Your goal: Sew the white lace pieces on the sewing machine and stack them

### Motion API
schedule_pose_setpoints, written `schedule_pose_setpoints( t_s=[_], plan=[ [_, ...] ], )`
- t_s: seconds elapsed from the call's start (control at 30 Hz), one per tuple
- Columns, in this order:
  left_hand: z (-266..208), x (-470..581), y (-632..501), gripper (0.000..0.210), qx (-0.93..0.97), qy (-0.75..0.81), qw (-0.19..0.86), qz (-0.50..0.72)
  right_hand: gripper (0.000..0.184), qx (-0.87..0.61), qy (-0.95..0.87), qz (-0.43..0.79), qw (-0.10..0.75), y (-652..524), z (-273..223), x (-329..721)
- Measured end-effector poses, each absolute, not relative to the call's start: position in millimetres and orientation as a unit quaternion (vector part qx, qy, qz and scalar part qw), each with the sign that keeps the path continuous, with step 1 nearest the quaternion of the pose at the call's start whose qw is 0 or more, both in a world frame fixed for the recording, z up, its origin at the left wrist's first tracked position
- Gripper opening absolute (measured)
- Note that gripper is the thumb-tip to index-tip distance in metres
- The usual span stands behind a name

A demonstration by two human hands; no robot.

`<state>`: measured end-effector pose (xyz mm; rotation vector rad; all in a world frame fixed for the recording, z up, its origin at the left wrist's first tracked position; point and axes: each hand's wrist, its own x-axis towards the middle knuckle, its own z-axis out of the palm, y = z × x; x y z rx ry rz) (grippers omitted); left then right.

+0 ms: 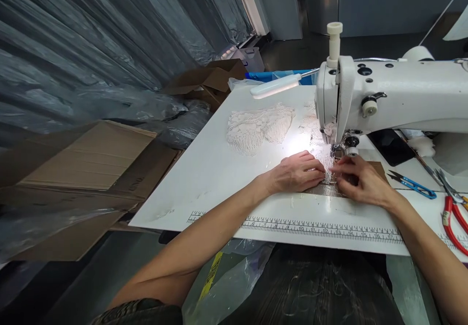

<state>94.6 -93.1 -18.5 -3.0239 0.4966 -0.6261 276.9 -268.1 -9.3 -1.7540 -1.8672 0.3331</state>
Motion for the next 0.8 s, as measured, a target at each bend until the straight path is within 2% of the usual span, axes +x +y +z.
schedule_pose_setpoints(
  t_s=[0.1, 0.27, 0.8],
  plan=[
    [-20, 94, -93, 0.032, -0.962, 0.157, -0.008, -0.223, 0.045, -0.711, -0.648, 0.069, 0.264, -267, -19, 282],
    [-22, 94, -92, 0.029, -0.956, 0.169, -0.037, -0.236, 0.042, -0.688, -0.687, 0.015, 0.234, -266, -32, 278],
    [-18, 92, -94, 0.03, -0.969, 0.168, 0.007, -0.183, 0.038, -0.67, -0.706, 0.011, 0.228, -266, -29, 276]
  ],
)
